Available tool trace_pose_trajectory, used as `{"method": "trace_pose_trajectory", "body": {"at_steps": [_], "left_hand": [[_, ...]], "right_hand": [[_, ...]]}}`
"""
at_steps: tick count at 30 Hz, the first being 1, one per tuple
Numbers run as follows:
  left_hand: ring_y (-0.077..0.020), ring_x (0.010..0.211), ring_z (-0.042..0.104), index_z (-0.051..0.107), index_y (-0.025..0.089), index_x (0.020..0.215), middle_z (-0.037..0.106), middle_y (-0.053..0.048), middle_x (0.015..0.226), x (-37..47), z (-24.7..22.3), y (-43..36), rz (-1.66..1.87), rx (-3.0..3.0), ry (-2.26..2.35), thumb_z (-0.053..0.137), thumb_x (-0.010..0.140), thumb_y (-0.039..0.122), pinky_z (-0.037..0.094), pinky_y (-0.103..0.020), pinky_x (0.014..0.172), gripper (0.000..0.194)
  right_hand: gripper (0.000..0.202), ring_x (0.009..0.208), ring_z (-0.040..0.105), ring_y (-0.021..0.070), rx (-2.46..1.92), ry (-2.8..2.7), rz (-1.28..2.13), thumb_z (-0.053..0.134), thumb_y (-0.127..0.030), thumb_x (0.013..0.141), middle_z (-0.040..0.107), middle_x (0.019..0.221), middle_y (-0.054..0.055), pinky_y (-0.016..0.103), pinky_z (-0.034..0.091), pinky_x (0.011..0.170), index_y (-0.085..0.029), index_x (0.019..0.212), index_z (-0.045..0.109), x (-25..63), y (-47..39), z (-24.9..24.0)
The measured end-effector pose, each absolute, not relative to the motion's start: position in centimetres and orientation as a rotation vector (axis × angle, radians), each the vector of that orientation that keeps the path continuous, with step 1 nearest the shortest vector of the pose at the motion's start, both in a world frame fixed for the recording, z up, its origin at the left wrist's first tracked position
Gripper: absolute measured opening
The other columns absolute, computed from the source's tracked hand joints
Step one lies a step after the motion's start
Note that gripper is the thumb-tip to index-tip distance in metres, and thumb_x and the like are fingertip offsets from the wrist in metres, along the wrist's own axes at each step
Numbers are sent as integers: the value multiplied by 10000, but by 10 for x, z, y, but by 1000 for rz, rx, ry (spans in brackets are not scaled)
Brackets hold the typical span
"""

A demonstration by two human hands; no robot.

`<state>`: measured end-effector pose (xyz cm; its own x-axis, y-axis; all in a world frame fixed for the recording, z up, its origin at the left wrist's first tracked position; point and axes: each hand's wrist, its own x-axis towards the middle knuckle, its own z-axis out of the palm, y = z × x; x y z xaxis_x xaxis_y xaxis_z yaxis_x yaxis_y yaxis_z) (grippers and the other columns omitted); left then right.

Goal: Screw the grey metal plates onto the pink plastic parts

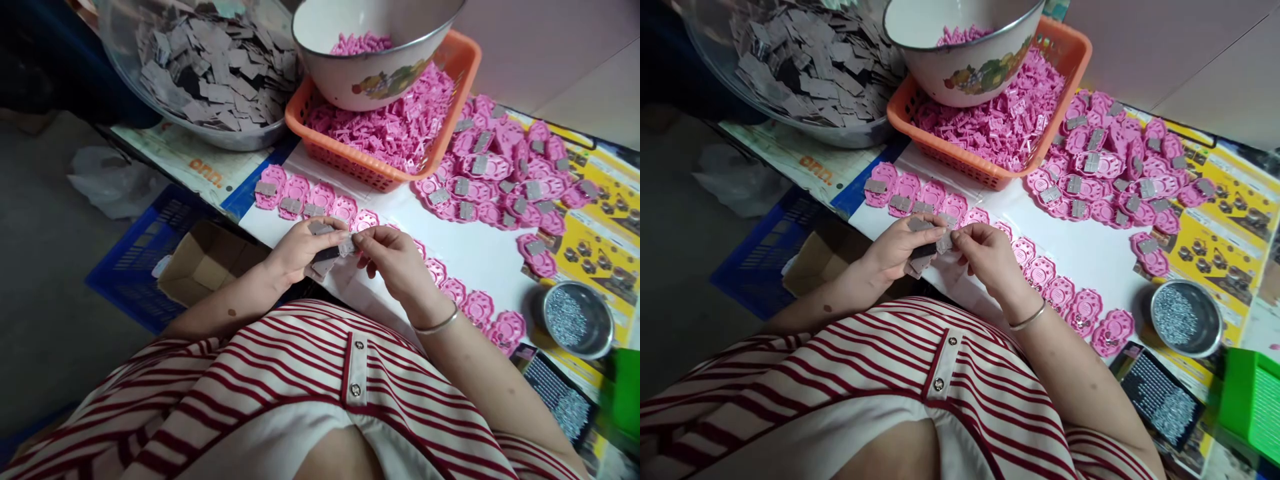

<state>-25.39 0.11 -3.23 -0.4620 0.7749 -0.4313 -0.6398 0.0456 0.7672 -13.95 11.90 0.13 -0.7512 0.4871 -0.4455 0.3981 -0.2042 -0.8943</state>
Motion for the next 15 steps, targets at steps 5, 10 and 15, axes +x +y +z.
{"method": "trace_pose_trajectory", "body": {"at_steps": [5, 10, 15], "left_hand": [[-86, 470, 562, 653, 168, 800, 618, 50, 586, -251, -34, 2, 1622, 95, 1200, 883, 638, 308, 459, -190, 470, 314], [-99, 499, 591, 647, 163, 809, 645, 31, 618, -250, -36, 4, 1615, 74, 1086, 917, 608, 363, 481, -195, 484, 391], [-143, 622, 666, 633, 148, 827, 689, -5, 712, -248, -37, 4, 1627, 12, 978, 935, 567, 280, 559, -244, 591, 420]], "right_hand": [[492, 533, 536, 71, -989, -2017, 2158, 821, -552, 624, 643, 690, -8, 187, 368, 398, -163, 874, 653, -137, 119, 3], [476, 515, 533, 71, -1032, -1891, 2099, 847, -527, 595, 630, 682, -19, 198, 375, 405, -172, 828, 633, -135, 119, 0], [423, 536, 540, 79, -1072, -1690, 2176, 837, -488, 619, 610, 647, -23, 209, 426, 457, -177, 776, 599, -134, 118, -3]]}}
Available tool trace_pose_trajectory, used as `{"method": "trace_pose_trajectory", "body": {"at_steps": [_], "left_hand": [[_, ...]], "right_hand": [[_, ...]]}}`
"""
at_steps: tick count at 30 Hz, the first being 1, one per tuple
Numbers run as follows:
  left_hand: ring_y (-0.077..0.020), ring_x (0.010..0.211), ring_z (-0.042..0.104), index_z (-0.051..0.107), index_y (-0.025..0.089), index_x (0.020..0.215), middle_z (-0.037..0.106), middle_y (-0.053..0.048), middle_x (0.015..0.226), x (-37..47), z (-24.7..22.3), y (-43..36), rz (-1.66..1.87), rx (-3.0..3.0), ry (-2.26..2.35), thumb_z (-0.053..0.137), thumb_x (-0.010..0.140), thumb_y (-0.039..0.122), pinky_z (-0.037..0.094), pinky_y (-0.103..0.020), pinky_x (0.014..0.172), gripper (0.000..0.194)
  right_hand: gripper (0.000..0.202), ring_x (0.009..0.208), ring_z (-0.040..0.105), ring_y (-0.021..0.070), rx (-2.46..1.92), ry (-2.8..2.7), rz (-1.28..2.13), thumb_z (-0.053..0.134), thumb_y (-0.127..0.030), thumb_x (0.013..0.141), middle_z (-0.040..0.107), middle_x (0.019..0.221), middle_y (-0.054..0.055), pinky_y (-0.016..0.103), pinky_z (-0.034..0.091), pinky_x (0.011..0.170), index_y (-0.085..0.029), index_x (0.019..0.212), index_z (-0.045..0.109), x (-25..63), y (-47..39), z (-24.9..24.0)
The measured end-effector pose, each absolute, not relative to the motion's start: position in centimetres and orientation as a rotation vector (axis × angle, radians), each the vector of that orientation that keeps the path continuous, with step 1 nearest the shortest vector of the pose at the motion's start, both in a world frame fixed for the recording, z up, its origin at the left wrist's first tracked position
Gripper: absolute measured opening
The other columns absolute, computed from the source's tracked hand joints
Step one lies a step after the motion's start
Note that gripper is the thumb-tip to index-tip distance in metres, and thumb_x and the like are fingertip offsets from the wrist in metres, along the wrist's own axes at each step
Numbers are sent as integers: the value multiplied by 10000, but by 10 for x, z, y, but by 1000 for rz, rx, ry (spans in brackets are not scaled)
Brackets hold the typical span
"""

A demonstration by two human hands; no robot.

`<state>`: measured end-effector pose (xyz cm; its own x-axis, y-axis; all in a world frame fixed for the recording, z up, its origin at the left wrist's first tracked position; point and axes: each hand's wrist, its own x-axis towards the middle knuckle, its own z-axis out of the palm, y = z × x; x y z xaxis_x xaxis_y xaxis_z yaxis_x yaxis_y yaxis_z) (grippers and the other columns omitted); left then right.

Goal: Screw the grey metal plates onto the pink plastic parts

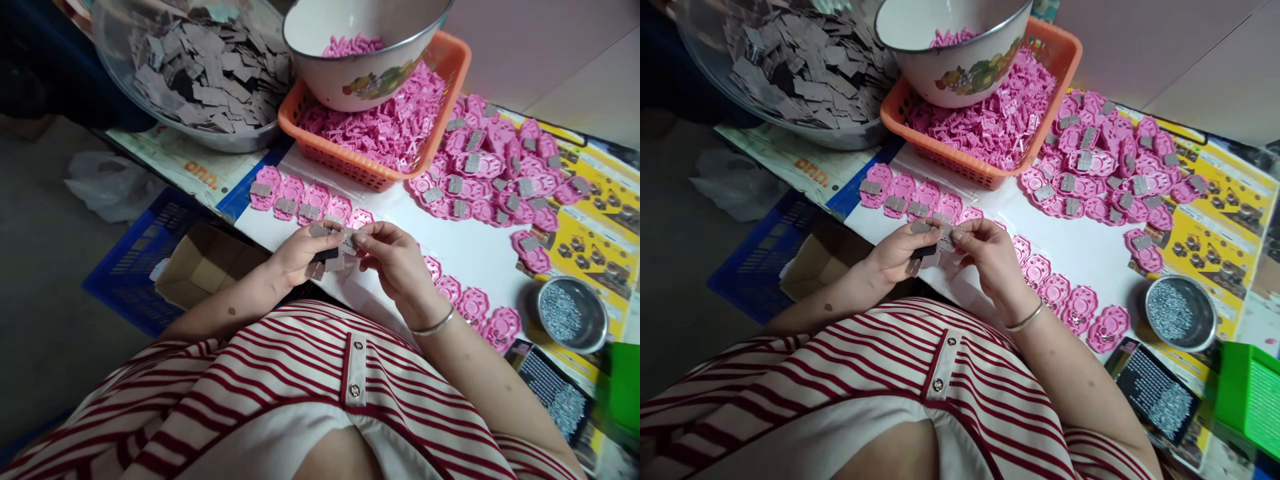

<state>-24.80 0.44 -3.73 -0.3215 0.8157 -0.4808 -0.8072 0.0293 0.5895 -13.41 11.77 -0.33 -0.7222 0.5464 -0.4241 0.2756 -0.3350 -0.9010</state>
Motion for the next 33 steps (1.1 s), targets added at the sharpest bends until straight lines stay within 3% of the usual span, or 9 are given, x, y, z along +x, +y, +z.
{"method": "trace_pose_trajectory", "body": {"at_steps": [7, 12, 22, 27, 30, 33], "left_hand": [[-87, 496, 591, 613, 155, 814, 645, 40, 627, -248, -35, 4, 1669, -37, 954, 925, 554, 204, 451, -157, 426, 410], [-82, 509, 597, 611, 159, 818, 646, 42, 638, -254, -33, 1, 1697, -37, 1037, 918, 548, 207, 452, -149, 430, 411], [-81, 550, 610, 614, 155, 823, 644, 45, 668, -247, -36, 3, 1671, -1, 1075, 916, 560, 236, 472, -150, 468, 409], [-97, 544, 622, 622, 158, 845, 660, 41, 656, -239, -34, 6, 1646, 45, 1094, 911, 586, 244, 502, -179, 497, 398], [-108, 582, 640, 633, 160, 869, 682, 26, 683, -236, -35, 5, 1618, 95, 1110, 913, 595, 260, 531, -206, 558, 404], [-117, 611, 649, 641, 157, 883, 691, 18, 704, -235, -37, 3, 1620, 78, 1133, 917, 575, 253, 539, -221, 589, 425]], "right_hand": [[305, 538, 522, 73, -1200, -1596, 1965, 801, -407, 674, 603, 671, -19, 229, 422, 490, -179, 770, 621, -122, 130, -1], [240, 475, 438, 51, -1396, -1763, 1759, 776, -350, 674, 607, 631, -14, 220, 327, 438, -154, 764, 671, -102, 145, -7], [211, 471, 423, 58, -1488, -1950, 1502, 750, -322, 707, 588, 607, -16, 203, 290, 414, -162, 835, 700, -94, 146, -13], [398, 497, 472, 68, -1263, -1954, 1981, 739, -548, 726, 604, 610, 8, 208, 298, 413, -158, 712, 664, -104, 129, 6], [399, 518, 522, 72, -1171, -1815, 2190, 816, -516, 649, 635, 639, 2, 195, 337, 414, -158, 731, 658, -110, 120, 5], [356, 506, 544, 74, -1193, -1642, 2208, 825, -452, 650, 621, 617, -11, 186, 353, 402, -153, 734, 651, -113, 114, -1]]}}
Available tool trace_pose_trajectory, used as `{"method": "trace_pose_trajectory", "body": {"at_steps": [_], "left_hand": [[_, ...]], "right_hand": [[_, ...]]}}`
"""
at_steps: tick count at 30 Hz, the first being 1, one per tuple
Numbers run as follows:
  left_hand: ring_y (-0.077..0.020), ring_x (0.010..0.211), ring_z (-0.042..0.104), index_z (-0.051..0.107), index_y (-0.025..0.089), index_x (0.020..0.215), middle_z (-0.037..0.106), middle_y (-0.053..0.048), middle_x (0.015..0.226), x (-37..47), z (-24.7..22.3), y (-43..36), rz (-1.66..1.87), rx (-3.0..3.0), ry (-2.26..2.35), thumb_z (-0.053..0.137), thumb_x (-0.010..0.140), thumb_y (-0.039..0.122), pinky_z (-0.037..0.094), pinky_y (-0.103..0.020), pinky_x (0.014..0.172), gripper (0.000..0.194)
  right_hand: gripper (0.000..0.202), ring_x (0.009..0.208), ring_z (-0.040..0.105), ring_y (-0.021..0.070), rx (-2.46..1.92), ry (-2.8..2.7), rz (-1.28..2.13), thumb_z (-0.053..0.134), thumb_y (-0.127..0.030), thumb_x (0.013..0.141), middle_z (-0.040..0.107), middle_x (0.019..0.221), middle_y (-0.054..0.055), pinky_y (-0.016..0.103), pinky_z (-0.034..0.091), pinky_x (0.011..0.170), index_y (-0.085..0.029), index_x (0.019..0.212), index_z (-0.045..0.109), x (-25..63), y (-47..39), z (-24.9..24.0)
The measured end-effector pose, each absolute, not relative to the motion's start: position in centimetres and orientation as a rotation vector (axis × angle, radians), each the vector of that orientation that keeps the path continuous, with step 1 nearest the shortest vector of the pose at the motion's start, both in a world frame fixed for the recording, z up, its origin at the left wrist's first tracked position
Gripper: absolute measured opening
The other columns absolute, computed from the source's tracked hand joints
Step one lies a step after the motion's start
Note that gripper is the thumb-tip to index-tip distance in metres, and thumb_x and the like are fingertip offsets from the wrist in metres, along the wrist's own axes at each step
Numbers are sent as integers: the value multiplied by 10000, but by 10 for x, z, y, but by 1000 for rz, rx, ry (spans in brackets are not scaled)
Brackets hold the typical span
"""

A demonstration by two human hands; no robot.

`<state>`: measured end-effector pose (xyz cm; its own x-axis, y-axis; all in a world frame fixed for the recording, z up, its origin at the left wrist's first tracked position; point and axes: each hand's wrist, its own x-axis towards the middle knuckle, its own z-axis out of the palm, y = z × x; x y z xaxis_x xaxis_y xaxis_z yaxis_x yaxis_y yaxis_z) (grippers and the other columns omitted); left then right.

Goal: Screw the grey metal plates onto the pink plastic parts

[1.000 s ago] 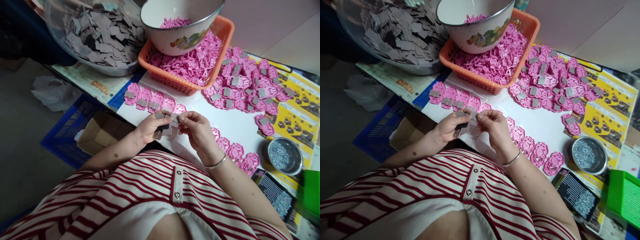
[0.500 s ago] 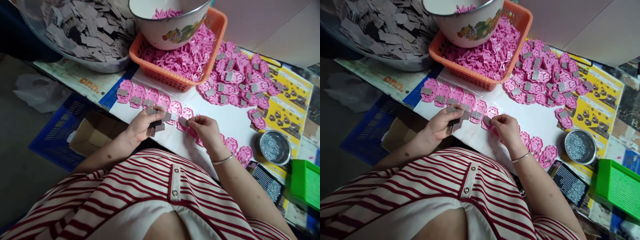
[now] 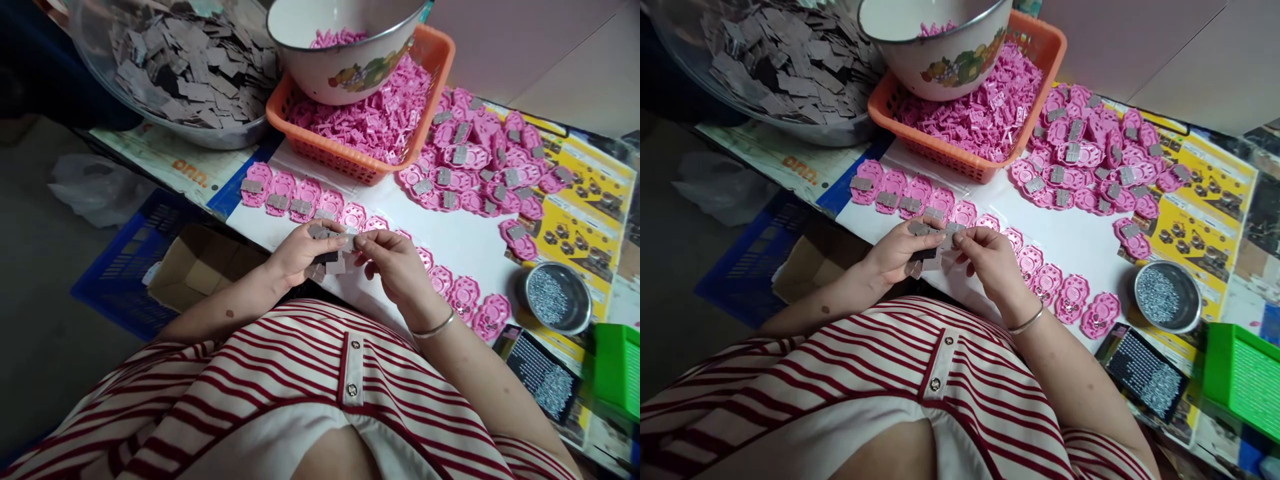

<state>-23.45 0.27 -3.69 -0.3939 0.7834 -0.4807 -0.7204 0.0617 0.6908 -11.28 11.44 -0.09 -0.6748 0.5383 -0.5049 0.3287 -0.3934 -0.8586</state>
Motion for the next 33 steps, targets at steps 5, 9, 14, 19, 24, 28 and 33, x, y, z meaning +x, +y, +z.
{"method": "trace_pose_trajectory", "body": {"at_steps": [5, 9, 14, 19, 24, 28, 33], "left_hand": [[-123, 578, 639, 633, 154, 858, 679, 18, 682, -233, -36, 3, 1636, 50, 1125, 905, 579, 242, 522, -218, 538, 400], [-137, 611, 653, 634, 152, 840, 690, 1, 715, -230, -35, 3, 1631, 26, 1099, 894, 574, 218, 556, -248, 569, 378], [-111, 625, 642, 707, 160, 955, 705, 4, 756, -224, -33, 4, 1542, 129, 1121, 888, 608, 215, 531, -217, 593, 395], [-112, 722, 658, 749, 184, 1040, 725, 5, 806, -217, -32, 6, 1488, 292, 1189, 872, 632, 202, 522, -224, 709, 426], [-135, 783, 680, 769, 167, 976, 754, -24, 874, -212, -31, 10, 1421, 349, 1118, 875, 602, 178, 520, -246, 773, 389], [-121, 732, 669, 761, 151, 865, 741, -10, 798, -211, -31, 11, 1390, 316, 1024, 866, 624, 173, 520, -229, 732, 263], [-110, 708, 668, 751, 143, 862, 732, -5, 800, -210, -32, 11, 1424, 245, 986, 878, 601, 166, 534, -208, 684, 291]], "right_hand": [[321, 554, 576, 76, -1201, -1516, 2090, 759, -456, 723, 617, 679, -25, 180, 397, 420, -179, 791, 611, -108, 109, -8], [351, 592, 582, 76, -1149, -1496, 1988, 771, -478, 712, 618, 711, -25, 197, 453, 482, -190, 826, 607, -99, 111, -12], [422, 598, 569, 79, -1064, -1555, 1866, 833, -446, 653, 631, 731, -42, 236, 506, 558, -237, 961, 634, -87, 114, -10], [421, 625, 591, 91, -1027, -1643, 1894, 841, -459, 644, 676, 768, -6, 274, 535, 618, -202, 934, 675, -83, 115, -3], [454, 674, 588, 101, -930, -1821, 1890, 799, -488, 699, 637, 737, -13, 273, 495, 649, -194, 1015, 656, -84, 117, -7], [446, 665, 523, 102, -841, -2125, 1536, 724, -440, 790, 574, 754, -21, 272, 442, 618, -219, 1156, 596, -86, 122, -15], [489, 625, 490, 102, -1083, -2236, 1419, 796, -573, 663, 580, 742, -4, 267, 381, 558, -187, 895, 607, -87, 127, -11]]}}
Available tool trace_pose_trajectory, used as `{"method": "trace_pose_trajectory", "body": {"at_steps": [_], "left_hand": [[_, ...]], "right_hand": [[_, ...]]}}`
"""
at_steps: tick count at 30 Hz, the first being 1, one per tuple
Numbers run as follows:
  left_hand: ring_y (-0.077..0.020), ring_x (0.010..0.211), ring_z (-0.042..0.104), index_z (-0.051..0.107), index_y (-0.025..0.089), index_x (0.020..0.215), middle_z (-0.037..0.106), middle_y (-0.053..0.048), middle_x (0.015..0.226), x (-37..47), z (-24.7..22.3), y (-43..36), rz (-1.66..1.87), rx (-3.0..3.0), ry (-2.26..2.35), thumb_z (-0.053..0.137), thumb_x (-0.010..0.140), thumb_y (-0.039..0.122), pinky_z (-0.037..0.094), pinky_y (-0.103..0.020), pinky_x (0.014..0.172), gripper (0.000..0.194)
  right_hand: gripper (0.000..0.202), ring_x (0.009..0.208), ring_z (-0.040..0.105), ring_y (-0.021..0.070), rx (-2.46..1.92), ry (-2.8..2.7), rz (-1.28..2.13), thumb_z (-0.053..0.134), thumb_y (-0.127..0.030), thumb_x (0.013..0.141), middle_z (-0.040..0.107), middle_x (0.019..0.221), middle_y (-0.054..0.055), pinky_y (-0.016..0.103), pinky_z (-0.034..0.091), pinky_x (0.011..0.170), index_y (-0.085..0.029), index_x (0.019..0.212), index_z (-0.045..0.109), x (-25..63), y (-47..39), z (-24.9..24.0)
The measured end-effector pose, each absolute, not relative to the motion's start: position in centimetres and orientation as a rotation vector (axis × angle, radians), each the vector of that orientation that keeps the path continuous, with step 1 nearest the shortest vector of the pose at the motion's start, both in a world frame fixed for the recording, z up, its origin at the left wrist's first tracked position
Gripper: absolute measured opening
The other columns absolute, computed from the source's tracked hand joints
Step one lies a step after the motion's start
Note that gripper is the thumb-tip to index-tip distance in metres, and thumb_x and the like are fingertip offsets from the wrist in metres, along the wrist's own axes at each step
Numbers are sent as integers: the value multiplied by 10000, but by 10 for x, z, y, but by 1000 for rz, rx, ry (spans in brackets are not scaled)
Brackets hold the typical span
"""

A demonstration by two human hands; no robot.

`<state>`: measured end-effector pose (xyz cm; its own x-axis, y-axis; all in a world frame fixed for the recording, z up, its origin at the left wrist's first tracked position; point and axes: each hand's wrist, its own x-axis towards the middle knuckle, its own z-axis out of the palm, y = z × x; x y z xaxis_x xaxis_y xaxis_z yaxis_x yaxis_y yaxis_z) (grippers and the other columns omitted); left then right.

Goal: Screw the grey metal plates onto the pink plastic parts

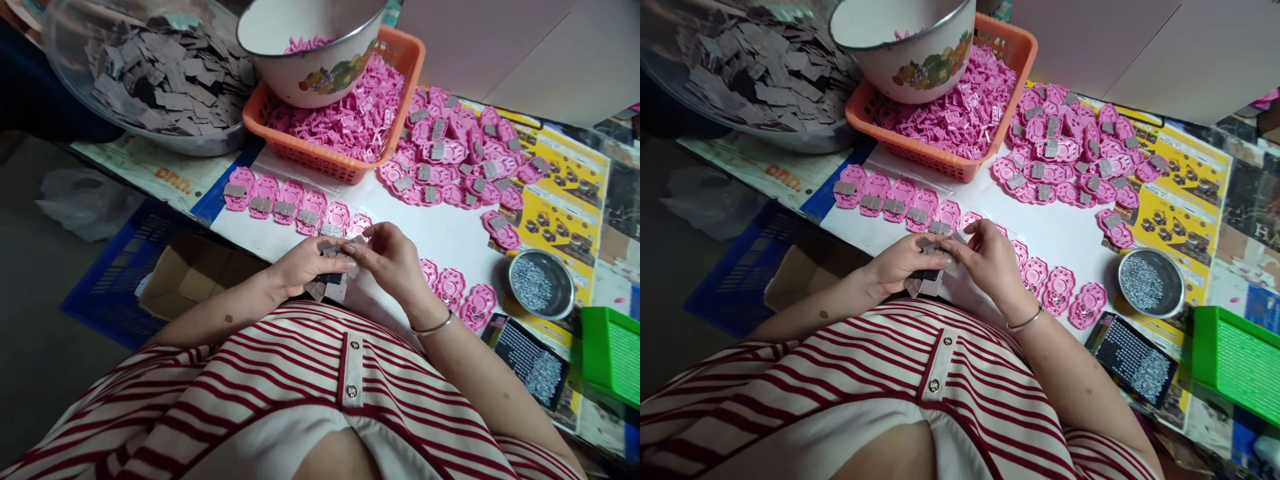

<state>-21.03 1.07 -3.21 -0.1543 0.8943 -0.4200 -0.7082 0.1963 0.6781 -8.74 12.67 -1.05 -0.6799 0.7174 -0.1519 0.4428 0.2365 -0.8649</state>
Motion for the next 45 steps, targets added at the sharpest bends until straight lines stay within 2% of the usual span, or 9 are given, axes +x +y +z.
{"method": "trace_pose_trajectory", "body": {"at_steps": [3, 9, 14, 20, 27, 34, 38, 42, 45], "left_hand": [[-113, 690, 669, 745, 144, 928, 726, -10, 794, -213, -30, 9, 1437, 197, 1029, 890, 591, 162, 541, -203, 646, 367], [-101, 598, 622, 709, 137, 915, 678, 7, 732, -223, -27, 6, 1466, 67, 1134, 922, 545, 203, 518, -191, 524, 432], [-92, 605, 612, 695, 141, 905, 668, 16, 732, -219, -27, 8, 1441, 67, 1162, 924, 534, 212, 490, -171, 511, 442], [-92, 597, 604, 679, 135, 918, 663, 16, 722, -215, -25, 10, 1455, 75, 1143, 916, 564, 205, 494, -174, 504, 432], [-109, 622, 631, 656, 144, 910, 679, 11, 728, -207, -29, 17, 1554, 85, 1102, 913, 594, 270, 511, -203, 569, 426], [-102, 621, 625, 643, 154, 869, 672, 21, 727, -205, -33, 14, 1554, 88, 1104, 919, 597, 283, 498, -200, 582, 409], [-80, 564, 588, 637, 154, 836, 635, 40, 681, -206, -35, 12, 1540, 67, 1084, 918, 605, 275, 468, -174, 519, 383], [-93, 638, 635, 675, 143, 876, 683, 6, 744, -208, -34, 12, 1512, 22, 981, 936, 586, 249, 523, -181, 596, 405], [-107, 643, 657, 693, 144, 874, 711, -10, 757, -208, -31, 11, 1483, -28, 938, 954, 550, 239, 522, -175, 576, 427]], "right_hand": [[465, 522, 439, 78, -1037, -2023, 1775, 750, -613, 699, 547, 627, -34, 256, 360, 505, -190, 803, 588, -83, 139, -1], [324, 765, 599, 137, -1056, -2402, 1429, 723, -499, 774, 704, 845, 63, 306, 472, 732, -175, 797, 729, -55, 180, 5], [221, 655, 584, 129, -1286, -2578, 1480, 682, -377, 797, 737, 756, 49, 303, 450, 662, -170, 819, 756, -51, 183, -16], [277, 672, 549, 117, -1291, -2287, 1267, 713, -405, 771, 716, 792, 57, 288, 420, 638, -150, 875, 742, -59, 174, -13], [495, 558, 498, 82, -1032, -2146, 1886, 699, -646, 730, 629, 645, 11, 228, 376, 488, -157, 797, 667, -69, 129, 11], [527, 495, 503, 79, -1126, -1838, 1987, 725, -680, 676, 582, 617, -25, 216, 361, 422, -184, 772, 574, -80, 117, -1], [399, 519, 524, 105, -1062, -1927, 1720, 651, -597, 804, 589, 625, -13, 265, 421, 493, -203, 812, 592, -73, 121, -8], [221, 795, 642, 171, -716, -2498, 824, 550, -405, 921, 739, 891, 87, 338, 471, 700, -231, 935, 686, -54, 128, -13], [229, 848, 646, 177, -468, -2823, 437, 513, -313, 942, 766, 1053, 74, 358, 438, 704, -301, 1077, 698, -42, 138, -12]]}}
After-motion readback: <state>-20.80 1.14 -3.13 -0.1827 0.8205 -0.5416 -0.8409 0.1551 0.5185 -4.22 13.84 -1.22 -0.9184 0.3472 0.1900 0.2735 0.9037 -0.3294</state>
